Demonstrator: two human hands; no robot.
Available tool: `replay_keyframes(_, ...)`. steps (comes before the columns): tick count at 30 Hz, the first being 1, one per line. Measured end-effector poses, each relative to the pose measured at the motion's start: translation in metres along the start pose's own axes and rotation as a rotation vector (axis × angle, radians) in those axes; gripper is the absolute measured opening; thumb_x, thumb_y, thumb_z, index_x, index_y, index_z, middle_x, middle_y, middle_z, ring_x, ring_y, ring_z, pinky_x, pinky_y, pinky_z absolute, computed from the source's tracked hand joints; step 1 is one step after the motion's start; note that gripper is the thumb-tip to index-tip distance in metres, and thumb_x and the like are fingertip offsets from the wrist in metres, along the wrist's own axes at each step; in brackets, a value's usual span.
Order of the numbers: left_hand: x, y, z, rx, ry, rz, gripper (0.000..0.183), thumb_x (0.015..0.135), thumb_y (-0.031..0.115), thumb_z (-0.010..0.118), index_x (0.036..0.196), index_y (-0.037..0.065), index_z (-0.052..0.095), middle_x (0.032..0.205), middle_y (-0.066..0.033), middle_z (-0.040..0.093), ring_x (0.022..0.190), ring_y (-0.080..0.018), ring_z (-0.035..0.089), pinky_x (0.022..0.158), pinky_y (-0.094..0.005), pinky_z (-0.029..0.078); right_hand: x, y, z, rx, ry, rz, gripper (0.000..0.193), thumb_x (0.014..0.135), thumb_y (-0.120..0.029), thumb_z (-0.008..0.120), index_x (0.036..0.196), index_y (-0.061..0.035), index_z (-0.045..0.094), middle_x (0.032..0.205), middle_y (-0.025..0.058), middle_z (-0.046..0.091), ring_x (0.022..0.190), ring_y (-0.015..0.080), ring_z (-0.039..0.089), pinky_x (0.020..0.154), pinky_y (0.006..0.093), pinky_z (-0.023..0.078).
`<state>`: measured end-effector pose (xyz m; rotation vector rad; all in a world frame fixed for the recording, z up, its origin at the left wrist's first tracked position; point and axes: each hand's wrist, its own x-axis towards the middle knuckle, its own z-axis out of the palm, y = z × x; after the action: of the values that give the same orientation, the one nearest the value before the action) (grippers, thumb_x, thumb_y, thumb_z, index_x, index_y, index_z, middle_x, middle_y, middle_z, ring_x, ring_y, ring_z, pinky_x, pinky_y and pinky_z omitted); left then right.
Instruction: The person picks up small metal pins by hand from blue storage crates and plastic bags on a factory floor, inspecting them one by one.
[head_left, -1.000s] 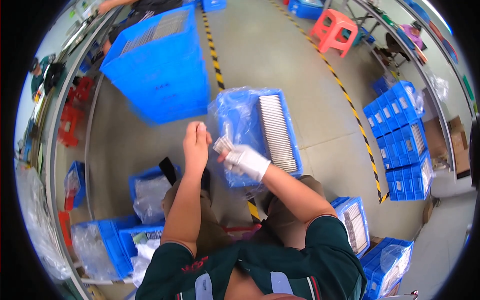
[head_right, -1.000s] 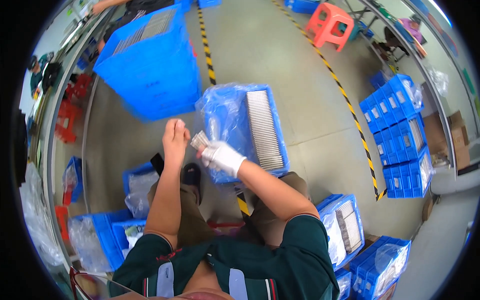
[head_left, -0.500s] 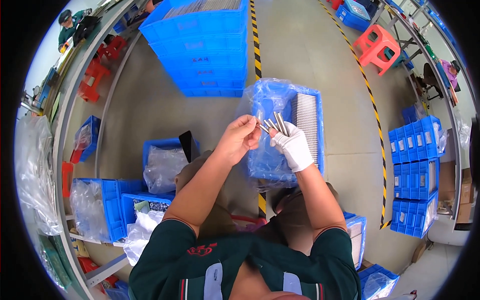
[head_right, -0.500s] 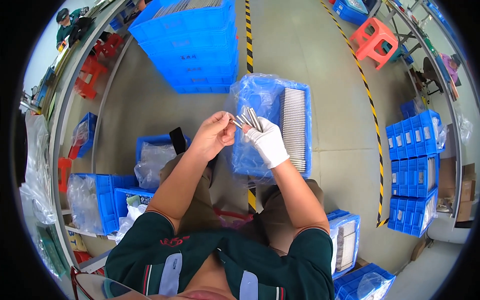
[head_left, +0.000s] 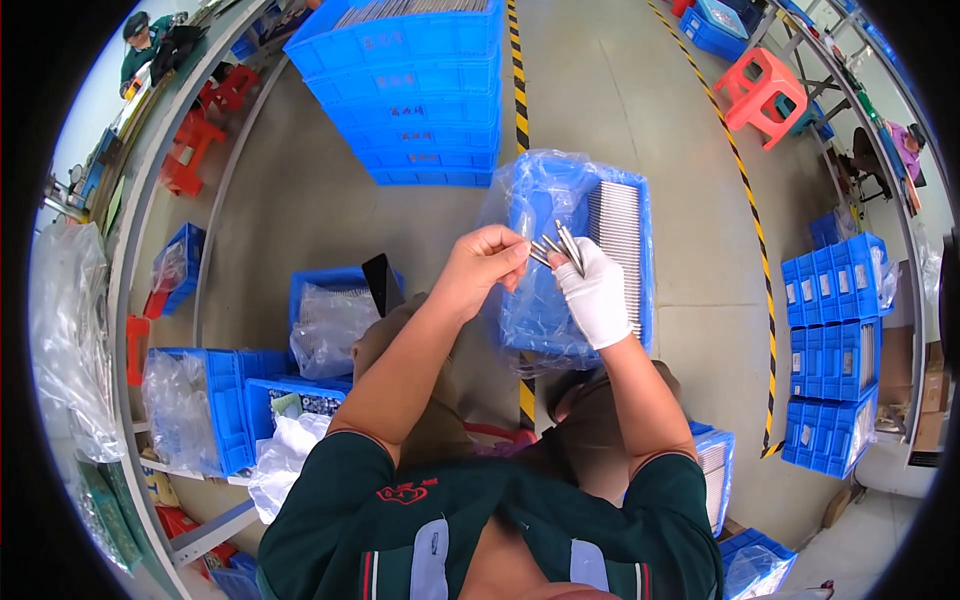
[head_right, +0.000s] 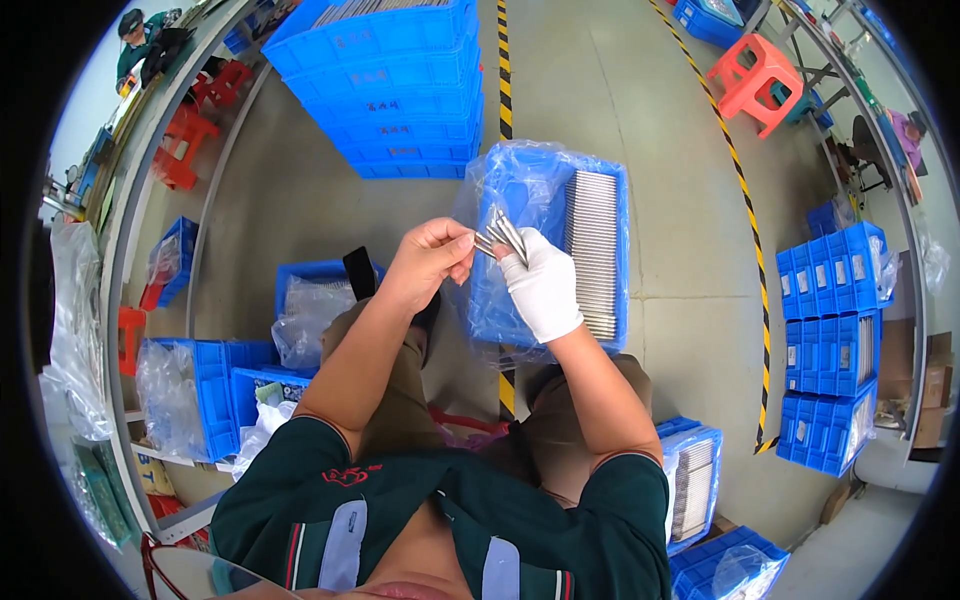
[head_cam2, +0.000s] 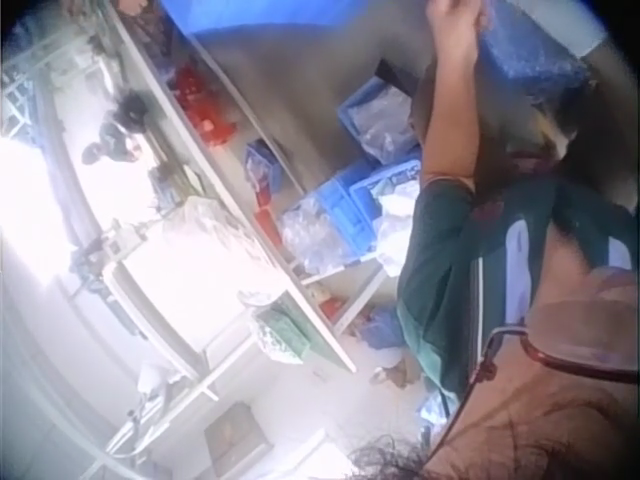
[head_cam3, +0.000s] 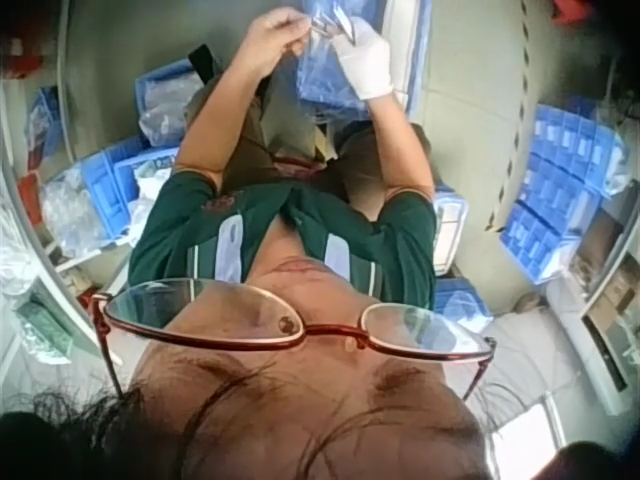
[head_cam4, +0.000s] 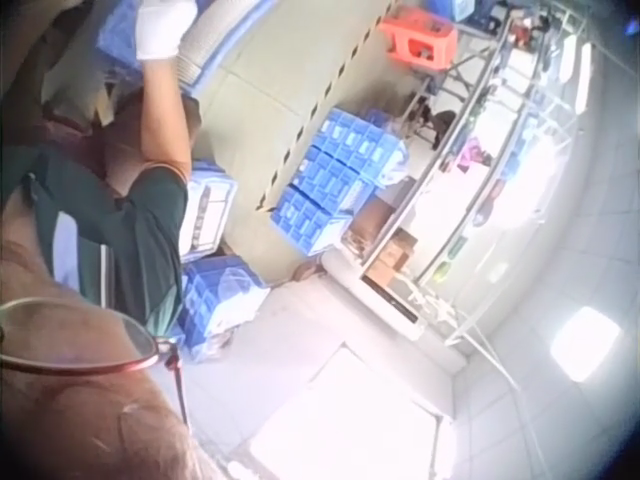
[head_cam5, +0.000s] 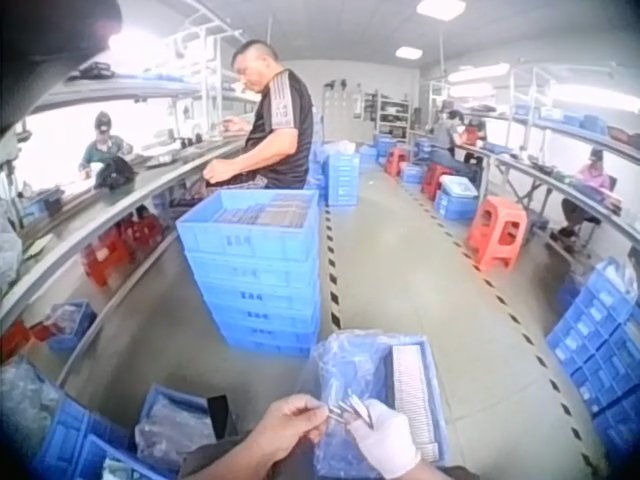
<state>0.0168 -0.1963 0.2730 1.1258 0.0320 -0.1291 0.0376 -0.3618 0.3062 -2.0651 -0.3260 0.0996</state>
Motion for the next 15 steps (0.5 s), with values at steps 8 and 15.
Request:
replay_keyframes(8,-0.004,-0.014,0.014,-0.321,0.041,0.015,0.015,0.081,0.015,0.06,0.087,0.001,0.06,0.072,-0.0046,0.058,0.062,-0.0101,0.05,0.057,-0.0244,0.042,-0.007,0.001,0.007,0.044,0.125,-0.076,0.014,0.08,-0.014,0.059,0.087,-0.0028,0.056,0.063,0.0108,0.056,0.054,0.0188,0.053,0.052,0.0292,0.042)
replay_keyframes(15,0.002,-0.006,0.002,-0.137,0.101,0.075,0.015,0.08,0.013,0.062,0.088,0.0,0.061,0.076,-0.0037,0.059,0.064,-0.0096,0.048,0.061,-0.0223,0.039,-0.001,0.003,0.003,0.064,-0.036,-0.018,0.013,0.08,-0.015,0.059,0.083,-0.0024,0.057,0.058,0.0111,0.053,0.05,0.0175,0.049,0.05,0.0291,0.041)
